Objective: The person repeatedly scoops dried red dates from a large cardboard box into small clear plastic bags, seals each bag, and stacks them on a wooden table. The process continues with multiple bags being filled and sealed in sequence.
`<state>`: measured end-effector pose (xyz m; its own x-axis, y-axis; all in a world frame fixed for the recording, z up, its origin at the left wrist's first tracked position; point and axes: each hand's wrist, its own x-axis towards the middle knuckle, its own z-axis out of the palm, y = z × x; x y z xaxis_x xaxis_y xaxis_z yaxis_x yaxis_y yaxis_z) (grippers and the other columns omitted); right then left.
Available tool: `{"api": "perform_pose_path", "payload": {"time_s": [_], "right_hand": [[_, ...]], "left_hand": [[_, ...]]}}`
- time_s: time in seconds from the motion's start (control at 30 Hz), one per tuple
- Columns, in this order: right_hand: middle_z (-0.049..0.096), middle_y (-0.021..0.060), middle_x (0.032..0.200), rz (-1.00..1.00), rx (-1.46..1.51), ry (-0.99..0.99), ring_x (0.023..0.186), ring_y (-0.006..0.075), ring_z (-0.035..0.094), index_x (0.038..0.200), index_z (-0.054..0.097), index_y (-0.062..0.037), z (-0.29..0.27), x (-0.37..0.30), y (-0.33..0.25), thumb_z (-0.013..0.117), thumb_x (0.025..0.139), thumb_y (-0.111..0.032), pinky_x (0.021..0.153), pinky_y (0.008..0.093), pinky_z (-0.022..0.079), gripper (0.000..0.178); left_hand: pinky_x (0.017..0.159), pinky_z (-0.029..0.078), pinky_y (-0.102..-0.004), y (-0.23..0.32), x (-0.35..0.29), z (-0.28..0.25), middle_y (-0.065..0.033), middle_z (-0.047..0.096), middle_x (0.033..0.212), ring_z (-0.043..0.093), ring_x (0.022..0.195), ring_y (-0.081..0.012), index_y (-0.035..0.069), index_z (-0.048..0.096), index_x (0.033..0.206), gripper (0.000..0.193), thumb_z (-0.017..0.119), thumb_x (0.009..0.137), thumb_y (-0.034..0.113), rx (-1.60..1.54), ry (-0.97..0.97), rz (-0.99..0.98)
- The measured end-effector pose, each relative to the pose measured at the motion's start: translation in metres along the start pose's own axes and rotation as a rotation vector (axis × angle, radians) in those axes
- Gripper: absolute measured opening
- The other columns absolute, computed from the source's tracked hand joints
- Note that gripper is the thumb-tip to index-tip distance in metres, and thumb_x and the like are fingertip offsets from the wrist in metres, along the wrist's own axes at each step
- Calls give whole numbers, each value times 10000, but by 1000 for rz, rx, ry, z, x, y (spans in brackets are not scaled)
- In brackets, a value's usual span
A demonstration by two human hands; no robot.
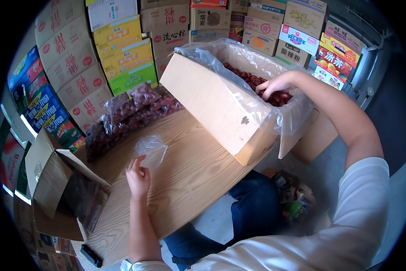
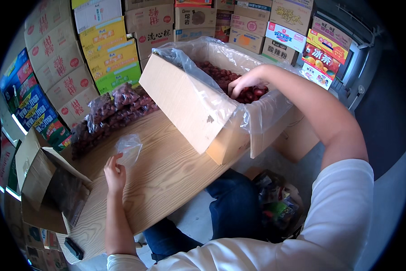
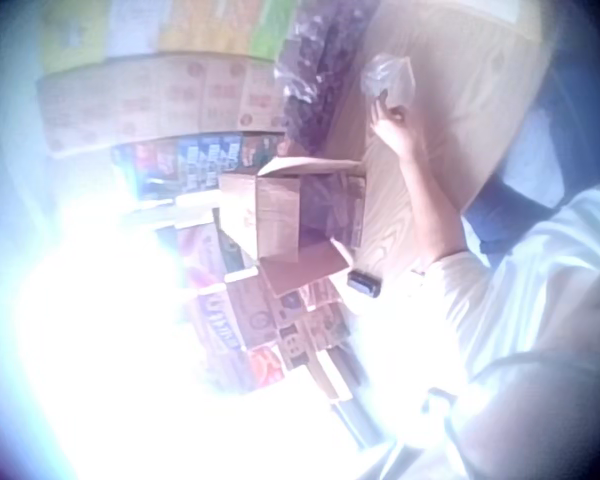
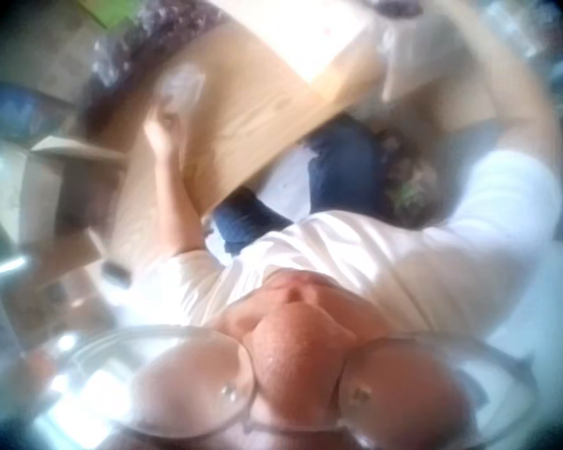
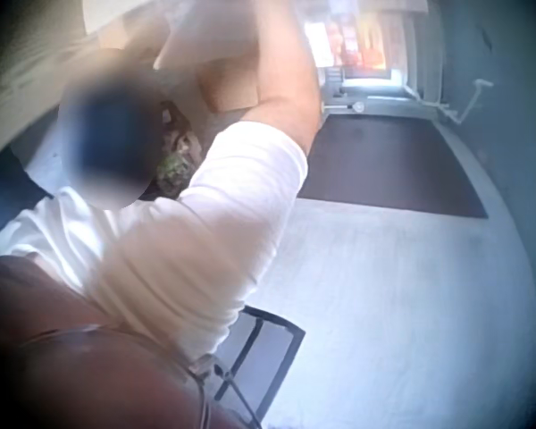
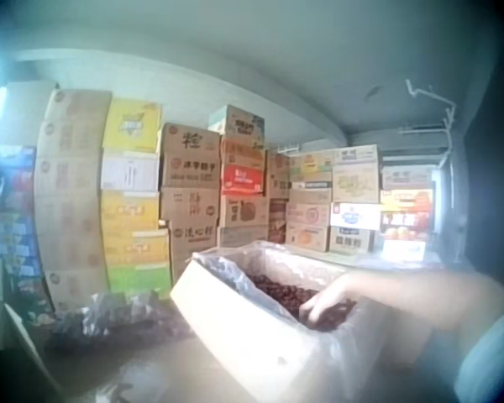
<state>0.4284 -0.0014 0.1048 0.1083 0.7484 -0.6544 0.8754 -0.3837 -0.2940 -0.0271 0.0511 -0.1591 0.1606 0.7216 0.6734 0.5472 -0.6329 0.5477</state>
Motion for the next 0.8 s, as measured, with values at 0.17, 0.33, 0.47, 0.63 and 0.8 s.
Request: {"api": "perform_pose_path", "payload": {"time_s": [0.17,0.33,0.47,0.63,0.8], "right_hand": [[238,113,1510,-96,224,-116,1376,254,238,1453,300,-225,4,-12,15,756,710,-156,1077,396,270,875],[63,128,1578,-184,-27,-30,1457,250,11,1522,130,-229,16,-1,-4,751,678,-108,1149,393,94,1055],[16,135,1583,-177,-18,-107,1458,242,-31,1528,69,-229,6,15,8,767,667,-96,1152,390,81,1117],[42,143,1579,-192,-84,-136,1457,247,-12,1528,54,-214,0,19,12,800,630,-97,1149,407,104,1173],[114,164,1566,-214,-120,-37,1457,256,35,1520,139,-180,0,21,16,815,619,-145,1155,415,108,1127]], "left_hand": [[553,449,-341,-1,1,-1,-141,636,843,559,585,-252,8,649,957,352,489,658,-90,1,5,31],[574,458,-314,-3,0,-2,-145,656,896,575,629,-237,-8,648,967,359,470,672,-109,-16,-40,-21],[568,462,-306,-5,0,-2,-141,662,904,585,637,-237,-4,649,968,362,467,673,-108,-9,-29,3],[532,468,-365,-9,0,0,-142,618,763,559,540,-266,28,659,928,339,500,647,-74,-34,40,47],[533,468,-372,-7,-1,1,-150,621,770,557,540,-274,27,660,933,336,499,654,-68,-24,12,49]]}}
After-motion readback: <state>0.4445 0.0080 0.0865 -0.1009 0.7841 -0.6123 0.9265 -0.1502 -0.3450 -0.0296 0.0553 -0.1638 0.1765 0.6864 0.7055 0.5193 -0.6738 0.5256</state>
